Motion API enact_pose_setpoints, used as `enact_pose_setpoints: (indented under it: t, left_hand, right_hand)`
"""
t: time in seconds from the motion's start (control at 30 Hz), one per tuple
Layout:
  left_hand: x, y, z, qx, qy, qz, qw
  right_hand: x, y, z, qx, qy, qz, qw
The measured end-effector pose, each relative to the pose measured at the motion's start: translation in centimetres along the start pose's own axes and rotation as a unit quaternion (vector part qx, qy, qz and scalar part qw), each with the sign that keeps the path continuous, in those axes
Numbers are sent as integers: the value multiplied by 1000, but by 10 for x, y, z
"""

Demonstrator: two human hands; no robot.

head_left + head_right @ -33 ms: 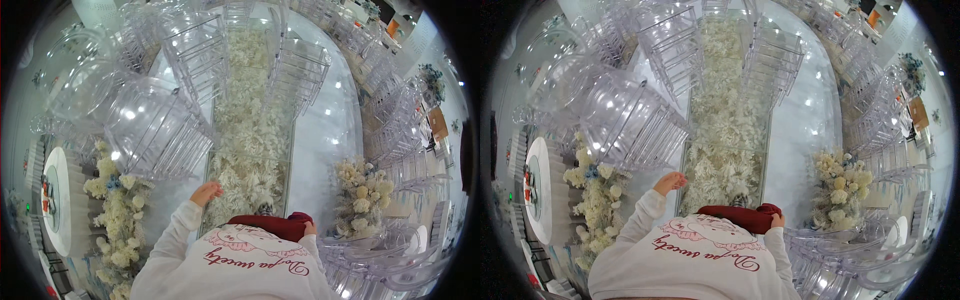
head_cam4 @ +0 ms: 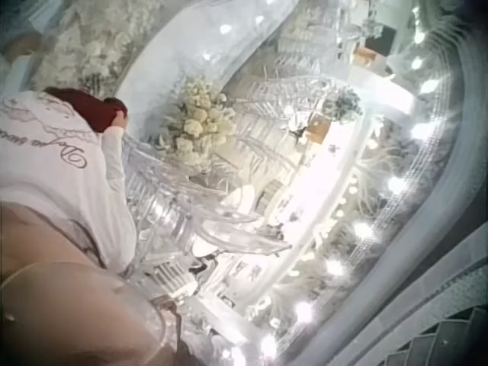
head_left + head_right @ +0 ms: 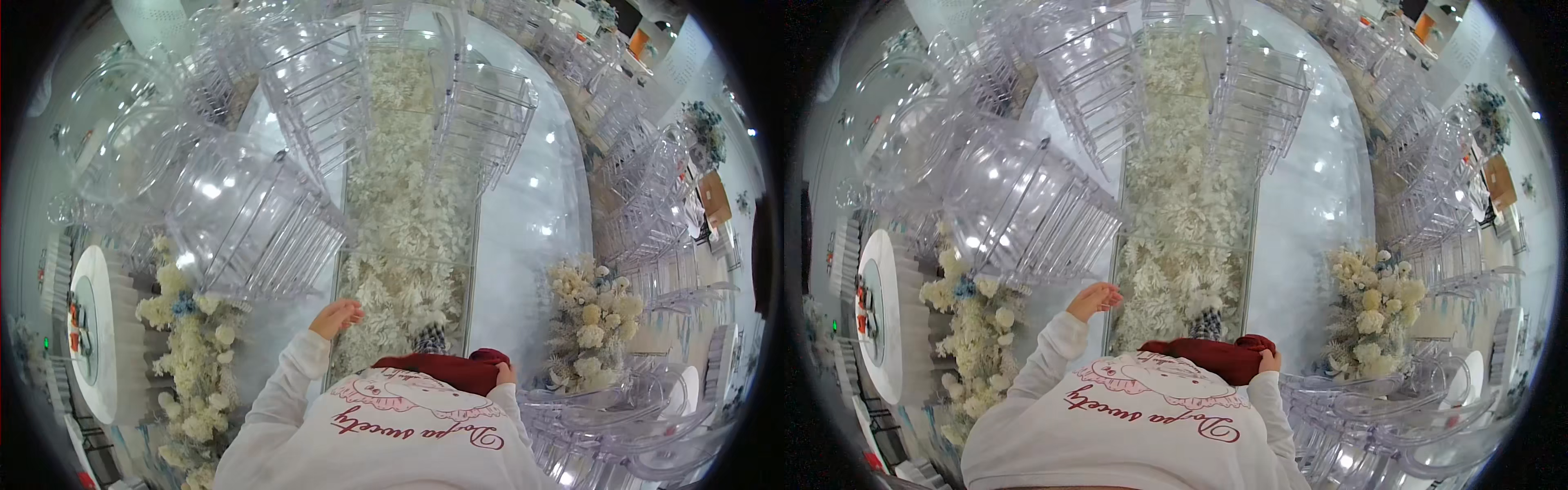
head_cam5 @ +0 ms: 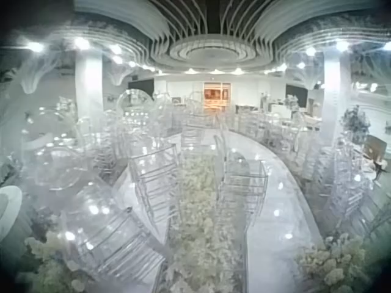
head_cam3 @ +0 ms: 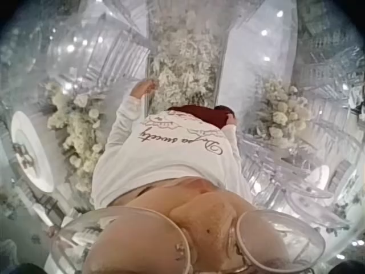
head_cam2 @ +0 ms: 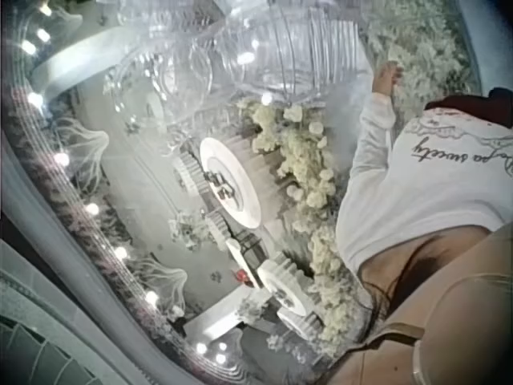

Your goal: Cleaning and wiping down clear plastic chairs in an event hall.

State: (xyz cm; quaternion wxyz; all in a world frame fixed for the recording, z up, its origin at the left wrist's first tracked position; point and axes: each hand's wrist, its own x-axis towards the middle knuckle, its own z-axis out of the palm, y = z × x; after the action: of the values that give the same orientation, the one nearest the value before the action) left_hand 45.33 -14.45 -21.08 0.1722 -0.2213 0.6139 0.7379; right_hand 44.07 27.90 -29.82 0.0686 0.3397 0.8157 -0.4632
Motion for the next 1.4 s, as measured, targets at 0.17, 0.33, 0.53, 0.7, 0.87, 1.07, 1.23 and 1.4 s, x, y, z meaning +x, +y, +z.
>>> enact_pose_setpoints:
  t: [0.17,0.33,0.53,0.7,0.87,1.07,1.23,1.4]
  left_hand:
    - [86,49,20,12,-1,22,1000]
    - [177,120,53,-3,12,18,1000]
    - [236,175,76,-8,-20,78,997]
    - [277,176,43,-29,74,17,997]
    - [352,210,6,-57,126,19,990]
    - [489,331,-3,-44,83,171,981]
    - [566,455,51,23,102,271,957]
    - [618,522,90,-3,153,399,904]
  right_hand:
    - [83,-12,15,21,8,61,998]
    - [163,-65,29,164,-6,149,975]
    - [254,-155,66,119,-37,98,987]
    - [322,-233,92,151,-111,70,980]
    - [391,-285,118,353,-147,164,909]
    - [440,-392,106,475,-47,168,863]
    - [458,-542,66,589,-106,118,793]
    - [517,-645,42,623,-173,-78,759]
